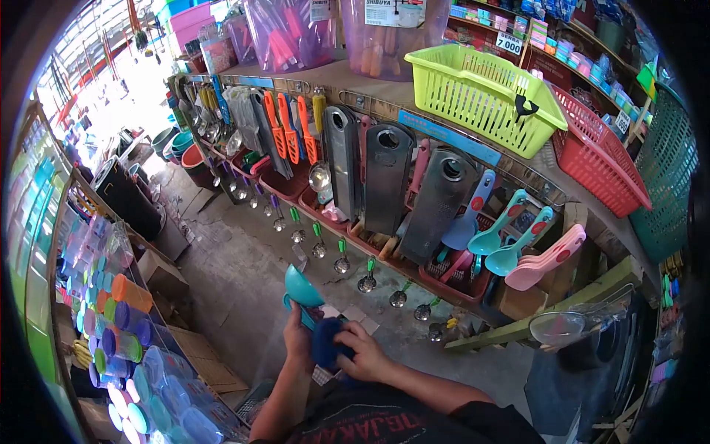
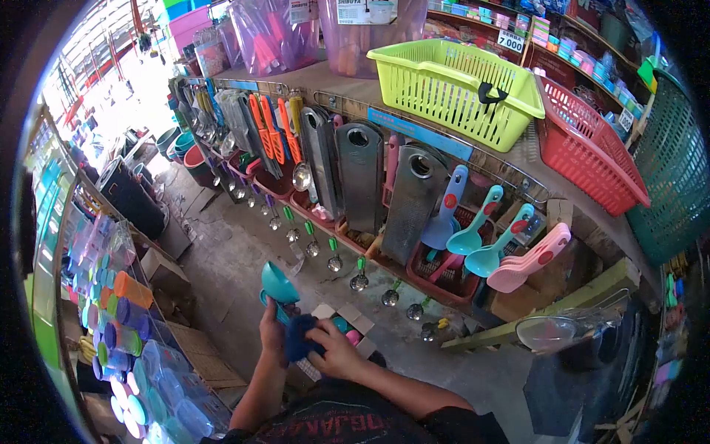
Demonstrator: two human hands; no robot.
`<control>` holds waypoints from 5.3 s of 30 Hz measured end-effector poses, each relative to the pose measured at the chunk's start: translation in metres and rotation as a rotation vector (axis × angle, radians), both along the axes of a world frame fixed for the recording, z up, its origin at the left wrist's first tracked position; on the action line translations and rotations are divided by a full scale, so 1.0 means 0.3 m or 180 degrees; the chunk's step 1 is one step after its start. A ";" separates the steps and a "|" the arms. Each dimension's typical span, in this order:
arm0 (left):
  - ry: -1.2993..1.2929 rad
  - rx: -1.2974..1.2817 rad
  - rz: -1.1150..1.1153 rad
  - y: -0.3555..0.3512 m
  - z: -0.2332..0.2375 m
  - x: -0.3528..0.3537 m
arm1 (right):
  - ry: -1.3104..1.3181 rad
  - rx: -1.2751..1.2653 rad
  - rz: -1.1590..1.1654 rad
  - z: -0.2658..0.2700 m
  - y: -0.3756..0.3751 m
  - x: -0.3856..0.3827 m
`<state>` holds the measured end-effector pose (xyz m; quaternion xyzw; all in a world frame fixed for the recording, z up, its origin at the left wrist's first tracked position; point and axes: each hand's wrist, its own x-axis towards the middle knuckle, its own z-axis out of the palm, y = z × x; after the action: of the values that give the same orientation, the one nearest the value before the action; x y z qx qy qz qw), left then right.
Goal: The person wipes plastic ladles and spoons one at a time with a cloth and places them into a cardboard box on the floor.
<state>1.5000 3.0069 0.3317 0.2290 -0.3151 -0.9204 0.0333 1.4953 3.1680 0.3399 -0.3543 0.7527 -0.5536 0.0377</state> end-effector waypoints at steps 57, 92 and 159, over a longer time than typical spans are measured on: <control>-0.1700 -0.1921 -0.0840 0.246 -0.372 0.080 | -0.2945 -0.0209 -0.2774 -0.654 0.648 -0.873; -0.3354 -0.2108 -0.0510 0.000 -2.116 0.169 | -0.4180 0.1609 -0.0875 -1.633 -0.015 -0.097; 0.0221 -0.4699 0.0871 -0.101 -0.049 0.178 | -0.1727 -0.1154 0.0931 0.105 -0.190 -0.044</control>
<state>1.5533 2.9764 0.3170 0.1552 -0.8179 -0.4643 0.3023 1.4821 3.1109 0.3715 -0.2993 0.5461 -0.7409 0.2515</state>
